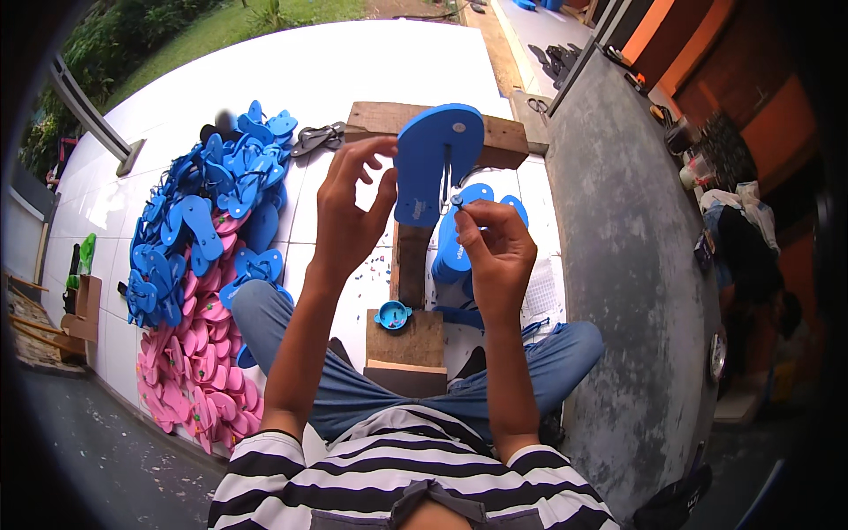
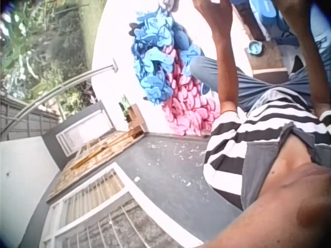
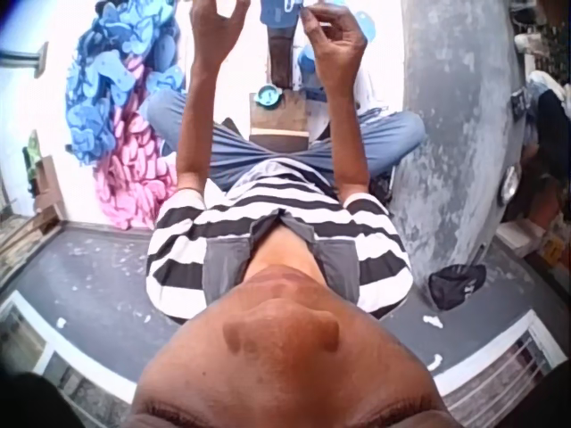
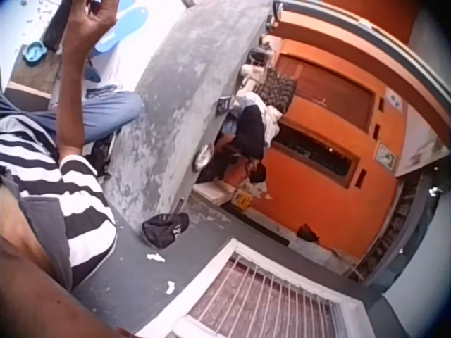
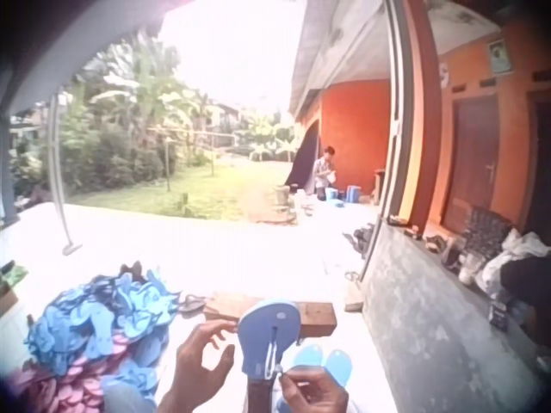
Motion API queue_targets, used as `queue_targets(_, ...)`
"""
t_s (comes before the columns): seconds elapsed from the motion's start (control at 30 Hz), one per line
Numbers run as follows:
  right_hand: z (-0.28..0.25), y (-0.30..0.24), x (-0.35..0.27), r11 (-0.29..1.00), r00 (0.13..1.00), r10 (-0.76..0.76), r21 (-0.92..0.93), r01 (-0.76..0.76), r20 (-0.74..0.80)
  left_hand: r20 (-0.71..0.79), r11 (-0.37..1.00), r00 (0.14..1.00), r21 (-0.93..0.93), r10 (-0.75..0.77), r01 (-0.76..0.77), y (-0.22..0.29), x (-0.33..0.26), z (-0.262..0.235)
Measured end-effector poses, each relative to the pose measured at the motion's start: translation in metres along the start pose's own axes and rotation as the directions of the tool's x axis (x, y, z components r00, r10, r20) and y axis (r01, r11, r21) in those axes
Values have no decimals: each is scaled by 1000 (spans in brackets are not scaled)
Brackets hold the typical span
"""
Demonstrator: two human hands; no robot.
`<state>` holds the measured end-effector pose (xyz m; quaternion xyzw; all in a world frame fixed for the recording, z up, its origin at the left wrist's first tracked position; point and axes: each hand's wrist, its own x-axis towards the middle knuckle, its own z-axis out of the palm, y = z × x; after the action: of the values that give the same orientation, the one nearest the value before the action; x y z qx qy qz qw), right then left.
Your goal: The person attaches straps to flip-flop soles using a wooden jig, handling one blue sole and strap at a time and placing the finished pairs on a stack.
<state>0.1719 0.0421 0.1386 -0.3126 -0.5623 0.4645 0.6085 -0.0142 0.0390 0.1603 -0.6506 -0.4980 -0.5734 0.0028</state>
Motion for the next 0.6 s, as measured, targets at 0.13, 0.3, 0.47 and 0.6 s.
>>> queue_targets(0.13,1,0,-3,985,1000,-22,-169,23,10,24,985,995,142,98,-100,6,36,9)
queue_targets(0.3,2,0,-5,963,996,-94,-255,87,-14,133,993,991,106,30,-44,5,43,18)
queue_targets(0.47,4,-7,-8,944,992,-125,-309,116,-7,144,994,989,104,26,-41,9,45,16)
queue_targets(0.6,12,-4,-11,941,987,-157,-308,143,-22,165,996,986,84,-25,11,8,47,14)
